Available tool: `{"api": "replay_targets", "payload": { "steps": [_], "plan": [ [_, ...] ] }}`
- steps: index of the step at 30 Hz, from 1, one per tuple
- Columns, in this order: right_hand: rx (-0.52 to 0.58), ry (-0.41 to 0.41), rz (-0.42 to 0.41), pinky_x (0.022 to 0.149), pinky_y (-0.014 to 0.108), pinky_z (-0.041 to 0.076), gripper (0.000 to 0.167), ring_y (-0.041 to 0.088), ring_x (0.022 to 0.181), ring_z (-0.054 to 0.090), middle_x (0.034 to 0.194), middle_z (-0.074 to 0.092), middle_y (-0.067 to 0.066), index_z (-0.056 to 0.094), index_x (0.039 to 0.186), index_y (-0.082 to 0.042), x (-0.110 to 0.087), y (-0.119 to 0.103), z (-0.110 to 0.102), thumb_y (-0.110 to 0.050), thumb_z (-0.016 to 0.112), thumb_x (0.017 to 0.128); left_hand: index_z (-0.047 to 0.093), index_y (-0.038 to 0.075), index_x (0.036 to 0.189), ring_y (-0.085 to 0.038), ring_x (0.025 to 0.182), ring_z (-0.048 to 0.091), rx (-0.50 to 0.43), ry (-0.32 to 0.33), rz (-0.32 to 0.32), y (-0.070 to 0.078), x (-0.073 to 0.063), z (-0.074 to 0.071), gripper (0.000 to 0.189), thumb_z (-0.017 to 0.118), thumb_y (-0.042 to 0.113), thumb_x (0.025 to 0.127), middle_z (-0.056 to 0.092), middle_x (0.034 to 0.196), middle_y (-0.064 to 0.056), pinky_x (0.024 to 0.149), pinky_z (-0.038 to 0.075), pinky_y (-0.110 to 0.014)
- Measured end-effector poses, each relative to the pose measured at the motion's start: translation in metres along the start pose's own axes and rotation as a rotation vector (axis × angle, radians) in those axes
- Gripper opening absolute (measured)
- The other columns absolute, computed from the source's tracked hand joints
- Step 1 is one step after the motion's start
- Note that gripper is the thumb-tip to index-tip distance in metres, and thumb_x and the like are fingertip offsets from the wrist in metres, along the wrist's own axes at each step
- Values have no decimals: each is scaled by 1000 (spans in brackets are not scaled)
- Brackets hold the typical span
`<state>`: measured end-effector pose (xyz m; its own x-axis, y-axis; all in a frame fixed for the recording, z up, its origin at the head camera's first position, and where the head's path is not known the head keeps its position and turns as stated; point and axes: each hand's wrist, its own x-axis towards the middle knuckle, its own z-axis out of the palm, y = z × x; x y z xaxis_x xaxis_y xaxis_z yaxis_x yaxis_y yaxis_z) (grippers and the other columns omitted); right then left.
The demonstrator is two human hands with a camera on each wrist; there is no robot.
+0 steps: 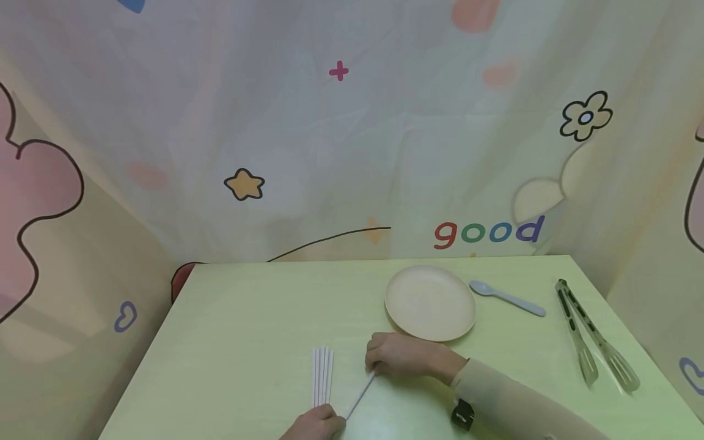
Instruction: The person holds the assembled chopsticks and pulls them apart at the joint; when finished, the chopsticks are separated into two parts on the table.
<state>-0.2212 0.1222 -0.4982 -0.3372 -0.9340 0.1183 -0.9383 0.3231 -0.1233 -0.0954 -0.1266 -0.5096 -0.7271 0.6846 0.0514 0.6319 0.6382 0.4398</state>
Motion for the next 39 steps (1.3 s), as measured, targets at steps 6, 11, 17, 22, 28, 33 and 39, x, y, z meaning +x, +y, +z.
{"api": "replay_targets", "payload": {
  "steps": [6, 11, 17, 22, 28, 33, 39],
  "plan": [
    [-23, 70, -25, 79, 12, 42, 8, 3, 84, 54, 89, 65, -12, 70, 92, -20, -1, 1, -2, -15, 71, 86, 70, 2, 97, 5, 69, 36, -35, 67, -18, -1, -2, -10, 32, 74, 32, 83, 47, 81, 8, 58, 37, -11],
    [-29, 85, 9, 82, 13, 44, 8, 3, 88, 54, 91, 65, -13, 70, 93, -21, -2, 0, -11, -14, 68, 88, 72, -1, 100, 4, 70, 45, -31, 36, -24, -3, 2, -20, 26, 77, 0, 74, 60, 83, 2, 61, 44, -13],
    [-50, 101, 57, 79, 16, 45, 7, 5, 86, 52, 90, 64, -11, 70, 93, -19, -3, -2, -23, -15, 69, 88, 73, 0, 98, 2, 68, 51, -93, 79, -95, 1, 6, -28, 24, 76, 0, 74, 64, 83, 1, 59, 45, -14],
    [-52, 140, 65, 81, 17, 47, 8, 6, 88, 54, 90, 65, -11, 69, 92, -17, -5, -3, -29, -12, 71, 86, 72, 2, 99, 1, 69, 53, -138, 102, -136, 6, 9, -35, 22, 77, 5, 78, 65, 85, 1, 59, 45, -16],
    [-95, 198, 50, 80, 20, 48, 8, 7, 87, 55, 88, 65, -9, 68, 90, -15, -7, -4, -34, -10, 72, 85, 72, 2, 101, -2, 69, 56, -109, 136, -100, 3, 12, -41, 22, 77, 6, 79, 65, 83, 0, 60, 46, -17],
    [-125, 263, 59, 80, 21, 49, 8, 8, 86, 55, 86, 63, -8, 68, 89, -14, -9, -5, -40, -9, 73, 85, 72, -1, 98, -2, 68, 59, -79, 194, -54, 1, 19, -49, 19, 74, 3, 80, 65, 81, -2, 58, 47, -15],
    [-88, 293, 94, 78, 20, 48, 9, 8, 85, 53, 86, 61, -7, 67, 90, -13, -11, -7, -45, -8, 73, 85, 73, -1, 94, -1, 68, 56, -87, 214, -62, 0, 24, -60, 13, 71, 3, 81, 63, 79, -1, 57, 47, -14]
  ]
}}
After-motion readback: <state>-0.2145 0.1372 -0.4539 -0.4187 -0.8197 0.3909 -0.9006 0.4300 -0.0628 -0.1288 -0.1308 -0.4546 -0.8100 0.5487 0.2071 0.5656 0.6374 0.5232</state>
